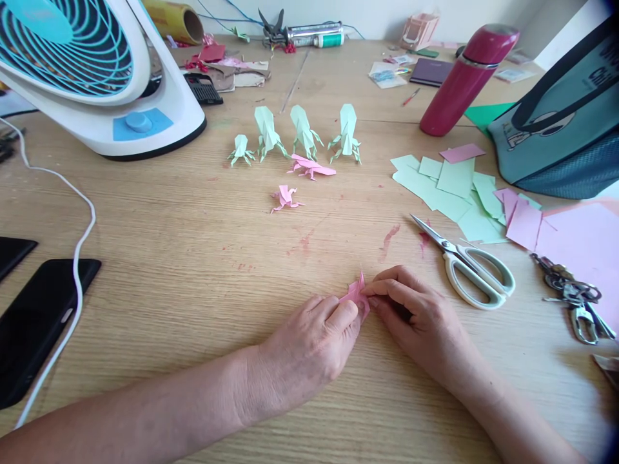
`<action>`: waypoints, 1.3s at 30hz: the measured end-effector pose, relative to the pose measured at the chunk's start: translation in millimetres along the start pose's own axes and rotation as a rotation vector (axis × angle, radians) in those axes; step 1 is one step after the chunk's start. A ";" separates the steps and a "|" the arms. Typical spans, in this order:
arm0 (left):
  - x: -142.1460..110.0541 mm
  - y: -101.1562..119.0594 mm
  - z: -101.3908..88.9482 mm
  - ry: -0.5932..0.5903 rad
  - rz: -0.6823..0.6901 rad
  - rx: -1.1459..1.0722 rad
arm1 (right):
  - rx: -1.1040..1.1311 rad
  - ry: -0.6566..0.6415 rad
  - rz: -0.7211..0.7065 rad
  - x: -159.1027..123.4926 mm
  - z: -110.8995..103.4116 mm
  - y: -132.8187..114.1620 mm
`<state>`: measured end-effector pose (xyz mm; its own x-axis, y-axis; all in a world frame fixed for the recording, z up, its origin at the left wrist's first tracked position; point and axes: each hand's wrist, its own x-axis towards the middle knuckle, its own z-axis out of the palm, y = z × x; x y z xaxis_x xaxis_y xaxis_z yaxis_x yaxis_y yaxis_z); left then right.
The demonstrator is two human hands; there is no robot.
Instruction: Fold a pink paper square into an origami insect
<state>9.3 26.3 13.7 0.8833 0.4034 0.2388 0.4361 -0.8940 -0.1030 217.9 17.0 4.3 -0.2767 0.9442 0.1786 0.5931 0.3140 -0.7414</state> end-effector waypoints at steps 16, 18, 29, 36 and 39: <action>-4.6 0.3 -2.3 -0.073 0.041 0.032 | -0.120 -0.082 -0.078 -5.7 -13.9 3.9; -5.1 0.8 -4.5 -0.081 0.052 0.048 | -0.129 -0.078 -0.083 -5.8 -13.1 4.7; -5.9 1.3 -1.9 -0.140 0.076 0.081 | -0.132 -0.075 -0.091 -4.5 -13.2 4.4; -3.8 -0.3 -3.5 -0.103 0.008 0.019 | -0.127 -0.084 -0.089 -5.3 -12.9 2.2; -2.5 -0.7 -5.5 -0.117 -0.001 0.031 | -0.132 -0.091 -0.092 -5.6 -13.1 1.9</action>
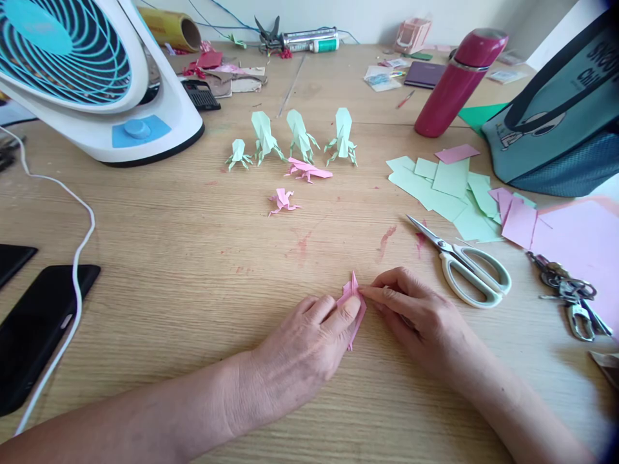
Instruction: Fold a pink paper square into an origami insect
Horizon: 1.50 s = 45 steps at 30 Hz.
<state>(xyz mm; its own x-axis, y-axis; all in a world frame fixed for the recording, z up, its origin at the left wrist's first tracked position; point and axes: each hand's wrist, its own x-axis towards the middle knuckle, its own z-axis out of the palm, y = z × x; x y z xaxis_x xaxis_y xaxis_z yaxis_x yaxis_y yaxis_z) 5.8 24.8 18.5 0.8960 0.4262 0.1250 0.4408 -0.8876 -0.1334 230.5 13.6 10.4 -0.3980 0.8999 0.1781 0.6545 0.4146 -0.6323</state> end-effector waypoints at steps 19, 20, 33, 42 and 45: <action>-4.4 3.4 5.4 0.047 0.030 0.026 | 0.111 -0.237 -0.109 0.6 -20.7 6.7; -4.5 3.4 5.5 0.049 0.032 0.027 | 0.095 -0.244 -0.114 0.8 -21.0 6.8; -3.4 2.9 6.2 0.012 0.038 0.052 | -0.064 -0.213 -0.155 3.3 -21.3 10.2; -6.0 3.9 8.1 -0.038 0.042 0.026 | -0.174 -0.215 -0.125 2.4 -13.5 9.9; -4.7 2.8 3.9 -0.059 0.035 0.011 | -0.211 -0.207 -0.131 3.6 -11.8 9.5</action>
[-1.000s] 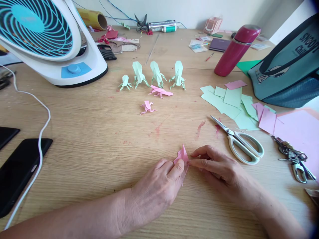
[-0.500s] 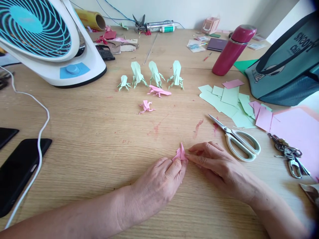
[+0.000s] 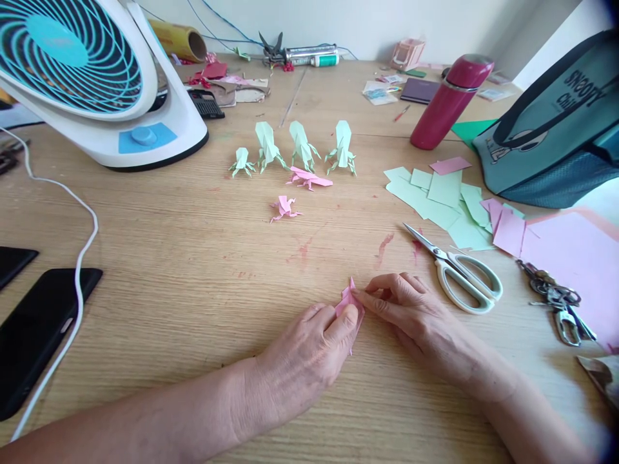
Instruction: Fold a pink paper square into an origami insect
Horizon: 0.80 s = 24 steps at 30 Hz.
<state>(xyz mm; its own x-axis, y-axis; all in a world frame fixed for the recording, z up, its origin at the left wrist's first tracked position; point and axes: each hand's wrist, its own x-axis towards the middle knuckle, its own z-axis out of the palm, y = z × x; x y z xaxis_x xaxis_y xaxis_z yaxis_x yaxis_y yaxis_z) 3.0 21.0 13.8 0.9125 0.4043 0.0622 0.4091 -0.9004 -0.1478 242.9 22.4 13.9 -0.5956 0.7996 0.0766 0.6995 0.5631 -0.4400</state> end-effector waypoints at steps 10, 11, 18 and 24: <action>4.3 -3.8 0.8 0.133 -0.024 -0.145 | -0.054 0.089 0.002 6.6 8.4 0.5; 4.4 -6.8 -0.2 0.156 -0.038 -0.233 | -0.048 0.100 -0.001 6.8 8.7 0.8; 5.5 -27.2 -5.2 0.141 -0.055 -0.583 | -0.020 0.124 -0.012 6.9 8.0 2.7; 6.1 -25.7 -7.2 0.085 0.099 -0.232 | -0.010 0.115 -0.005 5.7 10.4 5.0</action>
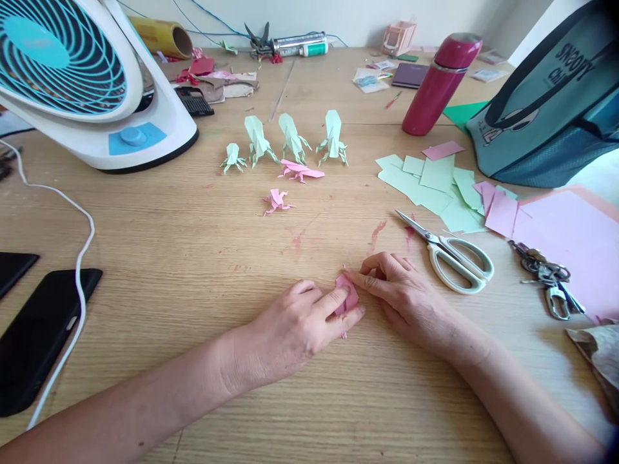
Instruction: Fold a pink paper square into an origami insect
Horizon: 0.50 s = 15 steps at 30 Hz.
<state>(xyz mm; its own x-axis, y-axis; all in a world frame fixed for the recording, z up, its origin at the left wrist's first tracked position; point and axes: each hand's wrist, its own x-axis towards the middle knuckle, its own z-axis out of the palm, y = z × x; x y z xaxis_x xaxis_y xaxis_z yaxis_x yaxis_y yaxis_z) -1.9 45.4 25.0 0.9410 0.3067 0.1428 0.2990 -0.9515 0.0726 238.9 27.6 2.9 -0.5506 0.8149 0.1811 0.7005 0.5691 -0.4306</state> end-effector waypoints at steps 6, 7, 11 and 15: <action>-2.9 7.3 0.1 -0.046 0.007 0.198 | -0.011 0.008 -0.002 -0.3 -0.5 -0.8; -3.4 8.5 1.4 -0.051 0.007 0.206 | -0.013 0.008 -0.002 -0.5 -0.7 -1.1; -5.6 13.4 8.1 -0.056 -0.004 0.225 | -0.021 0.001 0.001 -0.9 -1.2 -1.9; -7.5 18.4 10.4 -0.104 -0.042 0.208 | -0.041 0.005 0.001 -0.3 -1.2 -3.3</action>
<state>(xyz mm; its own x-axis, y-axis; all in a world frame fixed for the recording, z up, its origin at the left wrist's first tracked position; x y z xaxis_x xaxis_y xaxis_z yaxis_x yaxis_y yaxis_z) -1.9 25.3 15.0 0.9349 0.3525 0.0406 0.3547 -0.9259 -0.1296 237.3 25.6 5.3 -0.5478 0.8159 0.1851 0.7192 0.5722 -0.3941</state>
